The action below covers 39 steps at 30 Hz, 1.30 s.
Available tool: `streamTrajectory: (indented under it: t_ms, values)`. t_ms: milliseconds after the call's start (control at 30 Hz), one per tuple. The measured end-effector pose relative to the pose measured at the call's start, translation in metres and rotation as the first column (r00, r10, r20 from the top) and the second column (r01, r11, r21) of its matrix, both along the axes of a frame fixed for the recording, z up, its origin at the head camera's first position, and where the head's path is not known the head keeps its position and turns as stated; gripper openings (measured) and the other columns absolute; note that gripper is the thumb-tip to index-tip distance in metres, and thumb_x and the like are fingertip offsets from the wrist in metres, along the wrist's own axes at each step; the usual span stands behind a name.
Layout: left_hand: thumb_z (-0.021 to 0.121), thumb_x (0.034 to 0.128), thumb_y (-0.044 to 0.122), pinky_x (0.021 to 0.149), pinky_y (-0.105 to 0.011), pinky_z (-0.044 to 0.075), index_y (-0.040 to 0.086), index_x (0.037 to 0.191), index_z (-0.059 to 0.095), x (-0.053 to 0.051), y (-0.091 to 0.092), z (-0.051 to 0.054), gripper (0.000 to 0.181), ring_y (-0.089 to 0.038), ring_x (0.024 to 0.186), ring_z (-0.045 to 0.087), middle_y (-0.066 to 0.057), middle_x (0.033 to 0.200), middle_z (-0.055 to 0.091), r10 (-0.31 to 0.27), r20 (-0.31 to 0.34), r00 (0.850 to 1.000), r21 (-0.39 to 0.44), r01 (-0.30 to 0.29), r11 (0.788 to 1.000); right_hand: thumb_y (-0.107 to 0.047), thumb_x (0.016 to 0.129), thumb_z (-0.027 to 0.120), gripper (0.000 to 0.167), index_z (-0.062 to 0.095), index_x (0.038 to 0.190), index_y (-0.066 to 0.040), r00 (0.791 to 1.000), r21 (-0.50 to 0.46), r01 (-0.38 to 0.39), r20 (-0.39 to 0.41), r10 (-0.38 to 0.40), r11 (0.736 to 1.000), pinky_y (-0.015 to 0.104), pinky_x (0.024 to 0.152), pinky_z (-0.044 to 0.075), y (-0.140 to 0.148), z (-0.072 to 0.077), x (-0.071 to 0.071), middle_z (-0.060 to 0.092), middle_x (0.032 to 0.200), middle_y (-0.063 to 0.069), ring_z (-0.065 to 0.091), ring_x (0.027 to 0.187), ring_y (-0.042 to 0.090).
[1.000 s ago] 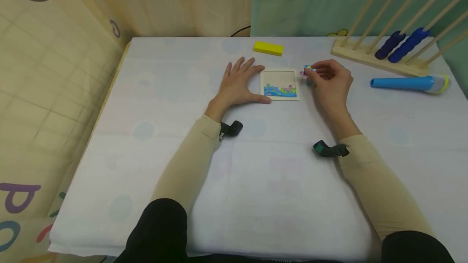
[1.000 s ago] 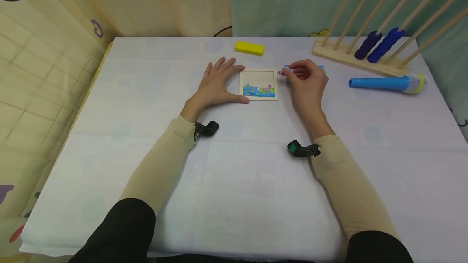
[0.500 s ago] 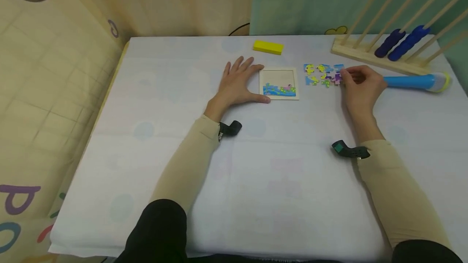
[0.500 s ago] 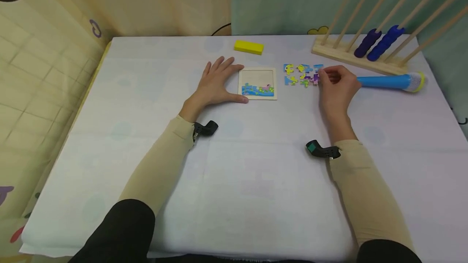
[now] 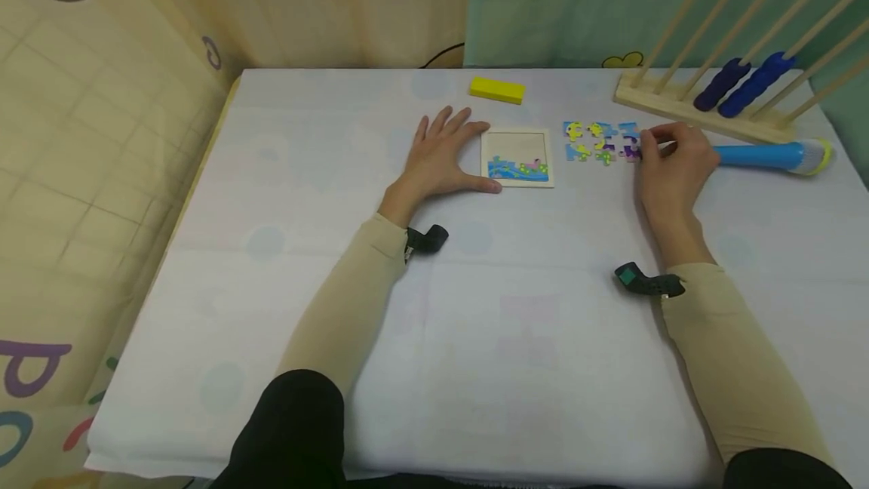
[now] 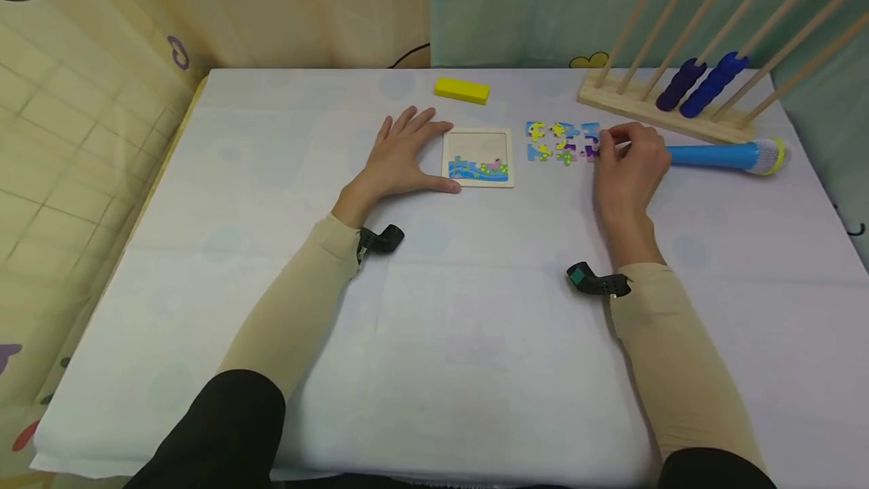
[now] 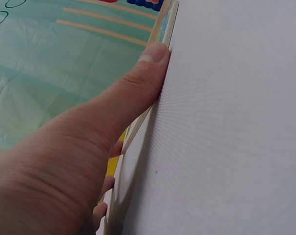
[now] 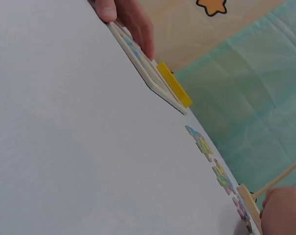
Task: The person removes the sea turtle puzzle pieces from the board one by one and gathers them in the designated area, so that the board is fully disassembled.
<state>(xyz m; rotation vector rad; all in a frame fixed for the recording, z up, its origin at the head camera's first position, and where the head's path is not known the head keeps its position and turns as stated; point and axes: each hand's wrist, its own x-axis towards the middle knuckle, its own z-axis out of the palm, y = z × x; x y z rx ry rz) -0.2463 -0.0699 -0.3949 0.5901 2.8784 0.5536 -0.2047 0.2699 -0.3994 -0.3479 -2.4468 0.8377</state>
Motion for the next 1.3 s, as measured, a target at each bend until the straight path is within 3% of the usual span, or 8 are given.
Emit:
streamTrajectory:
  t_ms: [133, 367, 567, 633, 833, 1133, 1300]
  values:
    - [0.077, 0.0728, 0.082, 0.133, -0.050, -0.009, 0.038, 0.164, 0.035, -0.002, 0.000, 0.002, 0.109, -0.023, 0.166, -0.002, 0.003, 0.178, 0.013, -0.001, -0.018, 1.000, 0.008, 0.001, 1.000, -0.028, 0.108, 0.062, 0.033, 0.075, 0.118, 0.000, 0.998, -0.016, -0.043, -0.055, 0.042, 0.999, 0.029, 0.098, 0.038, -0.004, 0.002, -0.002, 0.073, 0.110, 0.018, 0.046, 0.088, 0.004]
    - [0.078, 0.0718, 0.082, 0.133, -0.051, -0.007, 0.038, 0.163, 0.037, -0.003, 0.000, -0.005, 0.109, -0.024, 0.166, 0.000, 0.003, 0.178, 0.015, -0.003, -0.021, 1.000, 0.012, 0.003, 1.000, -0.029, 0.107, 0.062, 0.035, 0.075, 0.116, 0.002, 0.990, -0.064, -0.125, -0.067, 0.120, 0.990, 0.019, 0.084, 0.033, -0.016, -0.002, 0.000, 0.072, 0.106, 0.018, 0.045, 0.082, -0.006]
    - [0.078, 0.0719, 0.081, 0.133, -0.051, -0.008, 0.039, 0.162, 0.037, 0.001, -0.001, -0.011, 0.108, -0.024, 0.166, 0.000, 0.003, 0.178, 0.015, 0.002, -0.010, 1.000, 0.026, -0.001, 1.000, -0.038, 0.107, 0.061, 0.040, 0.076, 0.118, -0.003, 0.981, -0.129, -0.191, -0.009, 0.192, 0.973, 0.018, 0.088, 0.036, -0.032, -0.007, 0.002, 0.074, 0.108, 0.013, 0.050, 0.084, -0.005]
    - [0.078, 0.0722, 0.081, 0.132, -0.051, -0.009, 0.039, 0.163, 0.037, 0.000, -0.002, -0.011, 0.108, -0.024, 0.166, -0.001, 0.003, 0.178, 0.014, 0.001, -0.008, 1.000, 0.026, -0.001, 1.000, -0.038, 0.107, 0.062, 0.039, 0.076, 0.119, -0.004, 0.972, -0.144, -0.231, -0.002, 0.233, 0.962, 0.016, 0.082, 0.039, -0.041, -0.008, 0.001, 0.076, 0.111, 0.012, 0.053, 0.085, -0.001]
    - [0.078, 0.0721, 0.082, 0.132, -0.051, -0.009, 0.039, 0.163, 0.036, -0.001, -0.004, -0.010, 0.109, -0.024, 0.166, 0.000, 0.003, 0.178, 0.014, 0.006, -0.019, 1.000, 0.014, -0.006, 1.000, -0.033, 0.104, 0.068, 0.033, 0.076, 0.119, -0.005, 0.929, -0.156, -0.368, -0.017, 0.370, 0.917, 0.016, 0.078, 0.042, -0.073, -0.011, -0.005, 0.075, 0.110, 0.011, 0.056, 0.088, 0.009]
    - [0.077, 0.0717, 0.083, 0.133, -0.050, -0.008, 0.039, 0.163, 0.036, -0.001, -0.006, -0.011, 0.109, -0.023, 0.166, 0.000, 0.003, 0.178, 0.015, 0.002, -0.013, 1.000, 0.009, -0.002, 1.000, -0.033, 0.107, 0.064, 0.033, 0.075, 0.120, -0.004, 0.874, -0.169, -0.482, -0.035, 0.484, 0.860, 0.021, 0.082, 0.044, -0.113, -0.012, -0.007, 0.073, 0.111, 0.012, 0.061, 0.093, 0.020]
    - [0.076, 0.0714, 0.084, 0.133, -0.051, -0.008, 0.039, 0.163, 0.035, 0.000, -0.006, -0.011, 0.110, -0.023, 0.166, 0.000, 0.004, 0.178, 0.015, 0.003, -0.016, 1.000, 0.002, -0.003, 1.000, -0.027, 0.103, 0.072, 0.026, 0.076, 0.118, -0.006, 0.803, -0.124, -0.590, 0.007, 0.596, 0.798, 0.027, 0.079, 0.044, -0.120, -0.016, -0.006, 0.071, 0.106, 0.011, 0.058, 0.089, 0.021]
